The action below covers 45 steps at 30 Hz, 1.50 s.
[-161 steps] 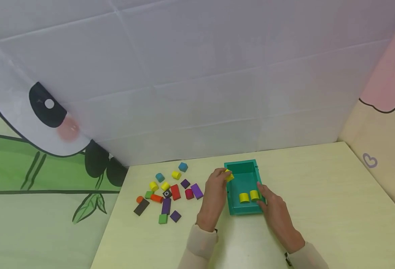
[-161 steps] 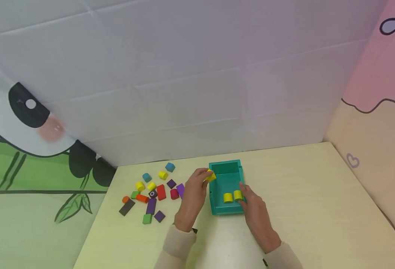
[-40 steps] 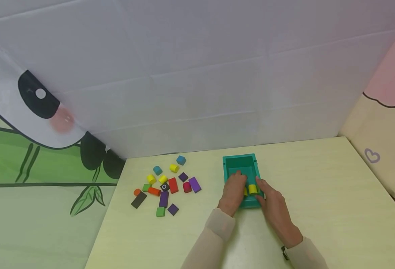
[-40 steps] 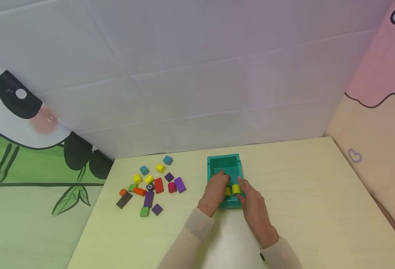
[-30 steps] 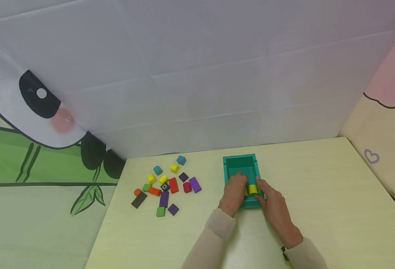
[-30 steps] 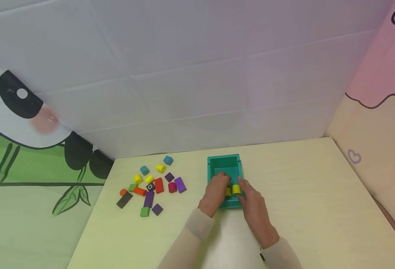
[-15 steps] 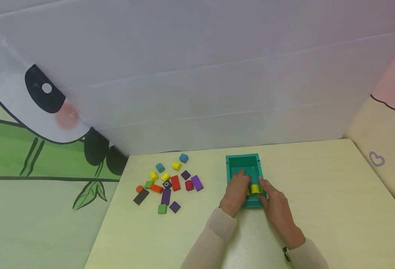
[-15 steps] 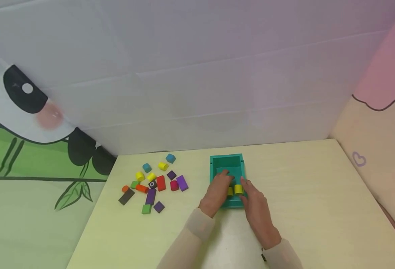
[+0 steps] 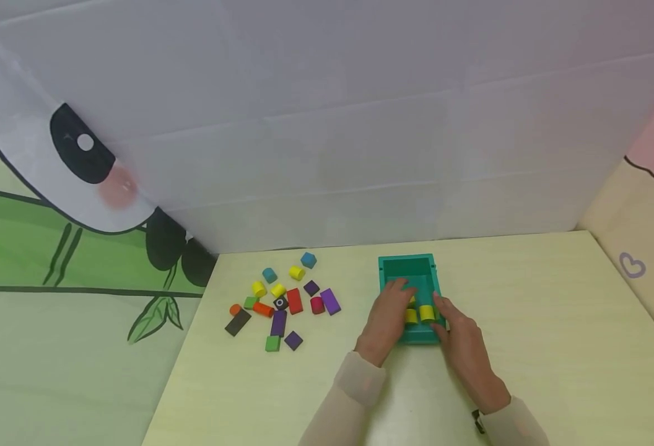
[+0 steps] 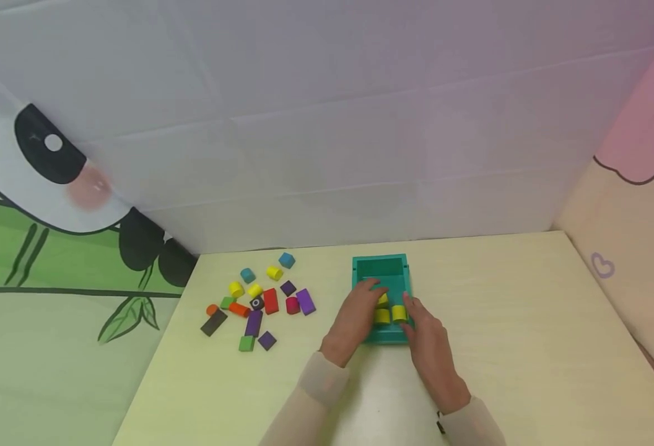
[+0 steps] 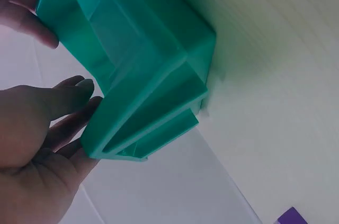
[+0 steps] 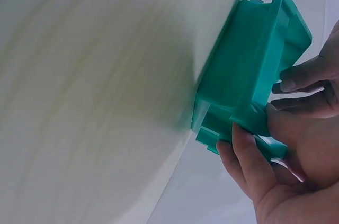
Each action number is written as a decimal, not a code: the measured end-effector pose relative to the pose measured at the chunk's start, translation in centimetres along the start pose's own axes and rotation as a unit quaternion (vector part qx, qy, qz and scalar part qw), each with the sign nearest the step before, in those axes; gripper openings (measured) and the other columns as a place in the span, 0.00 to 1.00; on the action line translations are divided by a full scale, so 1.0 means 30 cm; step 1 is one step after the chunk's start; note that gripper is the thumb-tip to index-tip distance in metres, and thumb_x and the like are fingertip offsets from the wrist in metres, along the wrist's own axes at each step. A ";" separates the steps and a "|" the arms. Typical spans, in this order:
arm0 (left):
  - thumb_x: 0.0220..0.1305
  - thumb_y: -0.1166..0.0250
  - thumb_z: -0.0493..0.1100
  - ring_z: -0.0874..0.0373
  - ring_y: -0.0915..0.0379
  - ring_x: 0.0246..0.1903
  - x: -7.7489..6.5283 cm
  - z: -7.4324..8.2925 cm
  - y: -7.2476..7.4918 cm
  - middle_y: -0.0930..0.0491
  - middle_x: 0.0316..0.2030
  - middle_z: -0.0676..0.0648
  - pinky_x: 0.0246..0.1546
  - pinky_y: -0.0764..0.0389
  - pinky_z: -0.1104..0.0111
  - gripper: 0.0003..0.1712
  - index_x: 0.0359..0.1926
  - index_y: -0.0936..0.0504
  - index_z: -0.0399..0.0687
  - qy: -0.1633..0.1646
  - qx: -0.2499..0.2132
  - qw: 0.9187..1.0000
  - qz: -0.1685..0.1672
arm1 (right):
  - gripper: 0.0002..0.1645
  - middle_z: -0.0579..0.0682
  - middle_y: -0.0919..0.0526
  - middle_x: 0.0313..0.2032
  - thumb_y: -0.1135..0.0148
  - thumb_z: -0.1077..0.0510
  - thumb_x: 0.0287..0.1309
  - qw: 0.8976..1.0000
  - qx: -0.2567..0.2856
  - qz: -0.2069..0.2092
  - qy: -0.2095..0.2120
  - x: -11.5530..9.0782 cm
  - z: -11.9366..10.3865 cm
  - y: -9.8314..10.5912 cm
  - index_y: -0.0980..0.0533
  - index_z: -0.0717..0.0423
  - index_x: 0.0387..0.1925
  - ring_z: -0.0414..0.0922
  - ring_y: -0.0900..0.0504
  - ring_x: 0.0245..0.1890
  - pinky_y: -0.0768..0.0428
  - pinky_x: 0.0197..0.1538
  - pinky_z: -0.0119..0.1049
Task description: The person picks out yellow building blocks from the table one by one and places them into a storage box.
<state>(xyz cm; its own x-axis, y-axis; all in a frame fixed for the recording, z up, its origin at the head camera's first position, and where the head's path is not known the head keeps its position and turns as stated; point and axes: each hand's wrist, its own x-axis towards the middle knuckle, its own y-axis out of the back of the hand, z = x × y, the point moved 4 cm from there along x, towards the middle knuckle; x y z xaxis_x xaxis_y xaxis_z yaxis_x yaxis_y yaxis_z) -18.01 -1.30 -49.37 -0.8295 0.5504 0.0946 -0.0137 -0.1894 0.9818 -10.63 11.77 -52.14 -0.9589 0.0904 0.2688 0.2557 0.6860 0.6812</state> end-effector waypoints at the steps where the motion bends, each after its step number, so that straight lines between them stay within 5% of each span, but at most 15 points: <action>1: 0.72 0.33 0.30 0.51 0.25 0.66 -0.003 -0.002 0.003 0.20 0.65 0.46 0.66 0.20 0.65 0.22 0.63 0.14 0.49 -0.002 0.000 1.000 0.002 | 0.42 0.68 0.21 0.65 0.26 0.73 0.57 1.000 0.000 -0.001 -0.002 -0.001 -0.001 0.000 0.31 0.68 0.73 0.66 0.16 0.57 0.15 0.55 0.61; 12: 0.72 0.33 0.31 0.50 0.22 0.64 -0.029 -0.061 0.063 0.19 0.62 0.44 0.66 0.20 0.65 0.20 0.62 0.14 0.46 -0.005 -0.021 0.996 0.084 | 0.42 0.68 0.22 0.65 0.27 0.74 0.58 1.000 -0.002 -0.003 -0.008 -0.001 -0.002 -0.001 0.31 0.68 0.73 0.66 0.17 0.59 0.16 0.58 0.61; 24: 0.76 0.35 0.38 0.48 0.25 0.68 -0.063 -0.204 0.103 0.21 0.66 0.43 0.67 0.21 0.60 0.23 0.68 0.20 0.45 0.094 -0.098 0.986 0.096 | 0.43 0.69 0.26 0.70 0.30 0.71 0.63 0.999 0.000 -0.028 -0.039 -0.002 0.006 -0.002 0.36 0.66 0.77 0.67 0.22 0.66 0.21 0.64 0.61; 39: 0.71 0.31 0.32 0.39 0.21 0.61 -0.129 -0.435 0.107 0.18 0.60 0.36 0.64 0.18 0.52 0.21 0.63 0.17 0.37 0.165 -0.099 0.971 0.145 | 0.43 0.69 0.27 0.69 0.30 0.72 0.62 0.999 0.001 -0.028 -0.036 0.002 0.004 -0.005 0.35 0.66 0.76 0.68 0.23 0.66 0.21 0.64 0.61; 45: 0.72 0.34 0.31 0.37 0.22 0.62 -0.165 -0.538 0.113 0.19 0.61 0.33 0.66 0.20 0.49 0.20 0.63 0.18 0.33 0.220 -0.104 0.957 0.157 | 0.43 0.70 0.26 0.69 0.30 0.72 0.62 0.999 0.001 -0.028 -0.035 0.003 0.005 -0.005 0.35 0.67 0.76 0.68 0.24 0.66 0.21 0.63 0.62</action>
<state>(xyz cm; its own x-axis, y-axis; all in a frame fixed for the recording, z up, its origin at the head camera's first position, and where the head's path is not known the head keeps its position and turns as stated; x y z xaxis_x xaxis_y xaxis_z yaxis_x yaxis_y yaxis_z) -22.95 -17.80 -49.18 -0.9654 0.0525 0.2555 0.2015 -0.4716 0.8585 -10.76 11.78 -52.31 -0.9779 0.1028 0.1822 0.2018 0.6921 0.6930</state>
